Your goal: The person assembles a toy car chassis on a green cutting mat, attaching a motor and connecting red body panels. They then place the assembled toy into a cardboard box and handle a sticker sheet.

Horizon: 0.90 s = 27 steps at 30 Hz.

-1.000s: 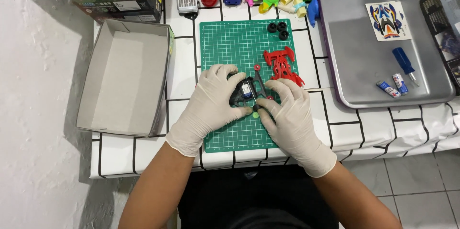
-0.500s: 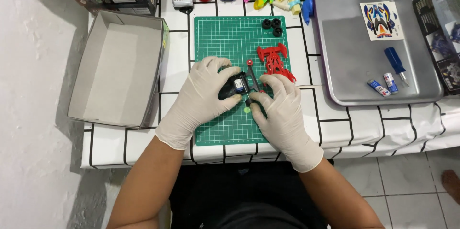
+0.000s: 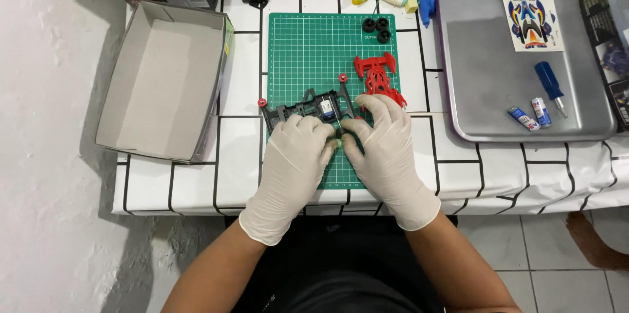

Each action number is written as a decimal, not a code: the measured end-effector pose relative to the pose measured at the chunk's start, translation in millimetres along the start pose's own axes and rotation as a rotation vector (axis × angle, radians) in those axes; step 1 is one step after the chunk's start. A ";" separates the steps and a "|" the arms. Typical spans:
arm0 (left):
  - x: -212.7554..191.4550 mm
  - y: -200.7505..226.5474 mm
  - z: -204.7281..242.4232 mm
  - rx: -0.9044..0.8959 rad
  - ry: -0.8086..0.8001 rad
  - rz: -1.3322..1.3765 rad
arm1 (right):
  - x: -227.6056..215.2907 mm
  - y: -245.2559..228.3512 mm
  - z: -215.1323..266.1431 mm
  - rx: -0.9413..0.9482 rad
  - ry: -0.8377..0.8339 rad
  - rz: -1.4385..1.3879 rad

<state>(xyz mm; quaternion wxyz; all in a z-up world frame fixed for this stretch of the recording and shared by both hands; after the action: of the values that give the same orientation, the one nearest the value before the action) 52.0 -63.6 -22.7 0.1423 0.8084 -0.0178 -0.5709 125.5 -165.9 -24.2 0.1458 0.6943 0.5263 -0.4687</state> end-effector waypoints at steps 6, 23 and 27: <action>3.1 1.9 -4.9 -0.043 -0.064 0.029 | 1.7 0.6 0.8 0.012 -0.002 0.015; 27.6 3.1 6.2 -0.163 -0.048 -0.086 | -2.0 -0.5 -2.0 0.030 0.011 -0.039; 28.1 3.8 4.1 -0.173 -0.021 -0.094 | -1.9 -0.2 -0.7 0.017 0.024 -0.029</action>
<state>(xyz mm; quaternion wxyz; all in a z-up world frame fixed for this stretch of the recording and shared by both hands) 58.5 -73.5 -48.8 0.1843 0.7870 0.0682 -0.5848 125.7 -166.5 -22.2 0.1267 0.6933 0.5342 -0.4668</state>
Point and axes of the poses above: each hand's wrist, its own z-axis away from the middle knuckle, its own x-axis out of the palm, y = z × x, the point moved 8 cm from there along -z, towards the middle knuckle, and after that the axes turned 3 degrees about -z, right-handed, at the moved point
